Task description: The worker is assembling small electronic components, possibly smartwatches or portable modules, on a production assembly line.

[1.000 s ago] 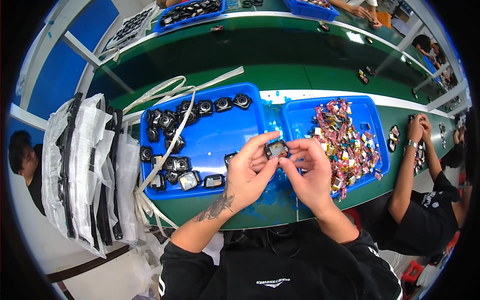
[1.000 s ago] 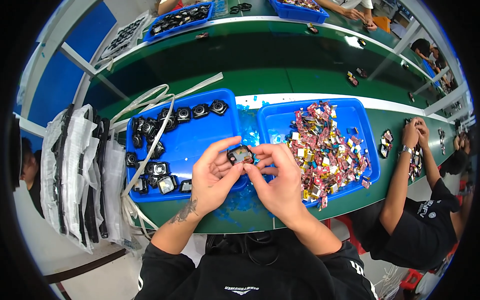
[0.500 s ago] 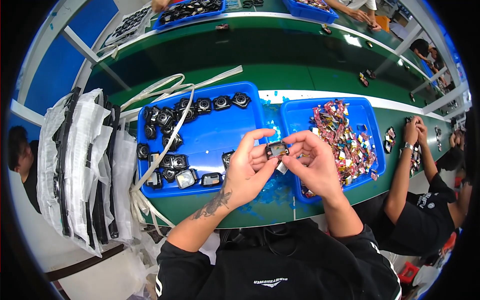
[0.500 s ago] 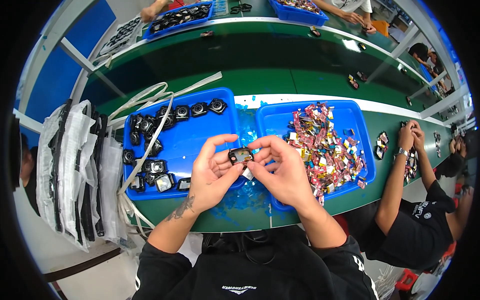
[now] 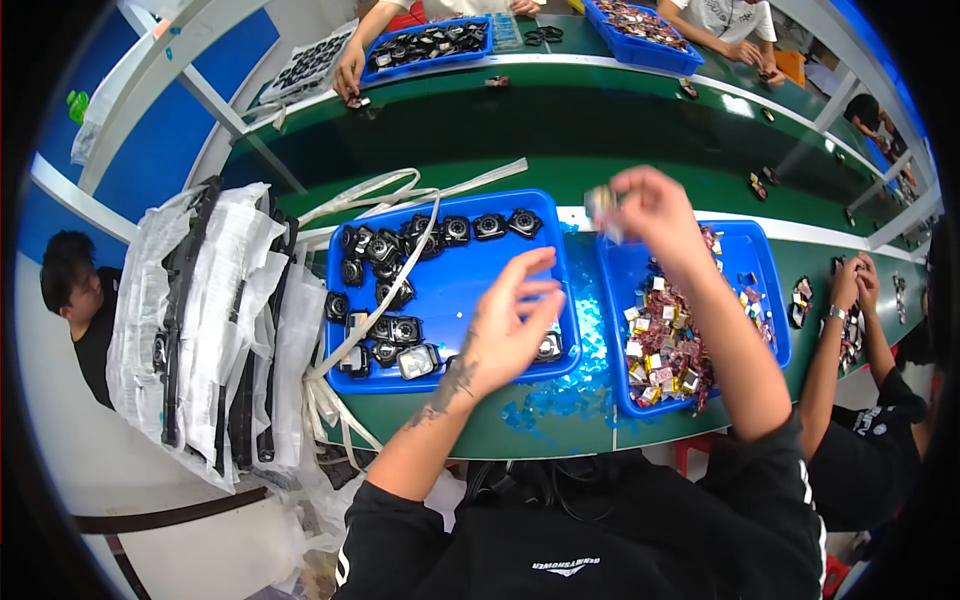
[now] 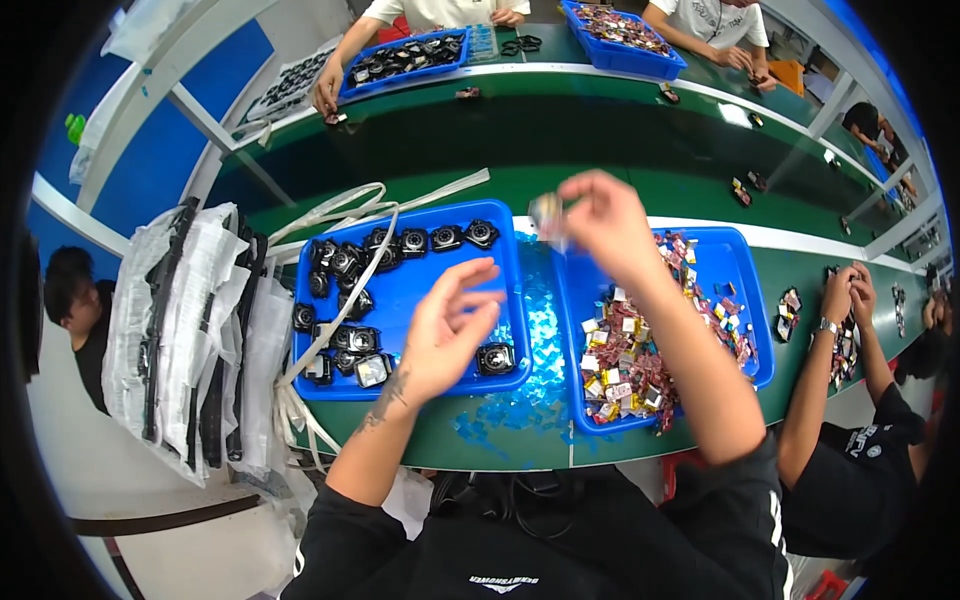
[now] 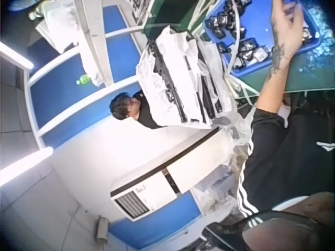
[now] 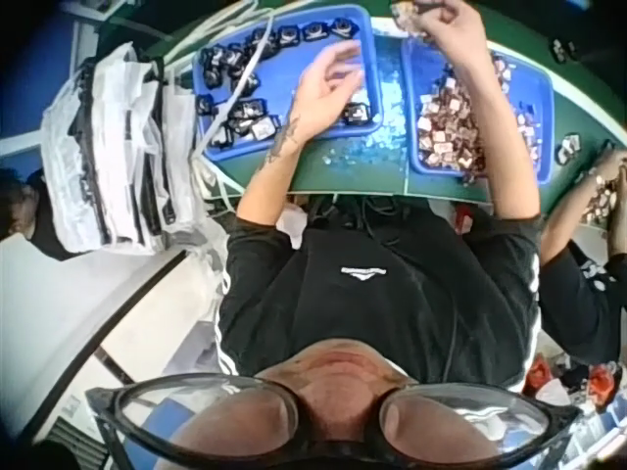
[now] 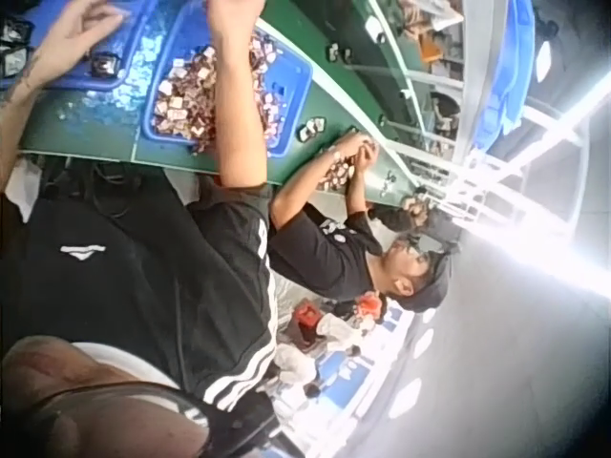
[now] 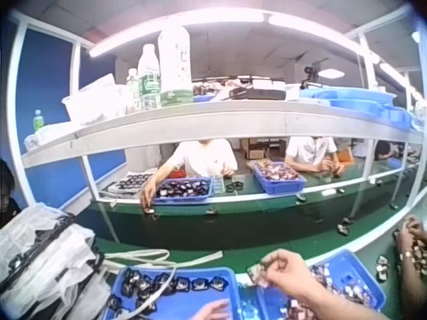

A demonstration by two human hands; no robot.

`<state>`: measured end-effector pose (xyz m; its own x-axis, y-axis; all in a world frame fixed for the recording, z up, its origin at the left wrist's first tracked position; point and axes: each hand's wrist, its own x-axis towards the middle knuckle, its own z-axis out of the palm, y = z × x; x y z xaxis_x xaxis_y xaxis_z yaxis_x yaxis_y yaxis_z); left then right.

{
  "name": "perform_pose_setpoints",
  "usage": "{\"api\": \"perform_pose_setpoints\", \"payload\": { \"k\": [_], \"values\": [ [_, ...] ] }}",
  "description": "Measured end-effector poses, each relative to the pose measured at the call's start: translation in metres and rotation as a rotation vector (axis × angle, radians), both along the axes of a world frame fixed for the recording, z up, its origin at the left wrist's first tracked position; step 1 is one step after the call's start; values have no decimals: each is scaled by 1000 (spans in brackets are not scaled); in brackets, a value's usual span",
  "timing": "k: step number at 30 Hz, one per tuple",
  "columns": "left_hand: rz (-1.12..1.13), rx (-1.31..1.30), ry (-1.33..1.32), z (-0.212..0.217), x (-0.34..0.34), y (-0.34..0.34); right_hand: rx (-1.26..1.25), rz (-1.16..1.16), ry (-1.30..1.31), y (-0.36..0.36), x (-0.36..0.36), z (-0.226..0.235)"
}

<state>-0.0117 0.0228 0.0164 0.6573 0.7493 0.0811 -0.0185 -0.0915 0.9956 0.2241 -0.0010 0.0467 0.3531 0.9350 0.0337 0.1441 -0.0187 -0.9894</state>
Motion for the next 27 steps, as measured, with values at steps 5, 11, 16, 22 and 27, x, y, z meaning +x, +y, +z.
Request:
{"api": "perform_pose_setpoints", "payload": {
  "k": [5,11,16,22,27],
  "values": [
    [211,865,518,4,8,35,-329,-339,-131,88,99,-57],
    [193,1195,1015,-47,7,69,-360,-313,-662,104,109,-68],
    [168,1109,991,-24,22,60,-354,-360,-531,92,129,-74],
    [164,1033,1012,-25,23,70,-251,-179,-704,45,126,-2],
    [149,-171,-22,7,19,54,-164,-210,-1071,11,119,14]
  ]
}}
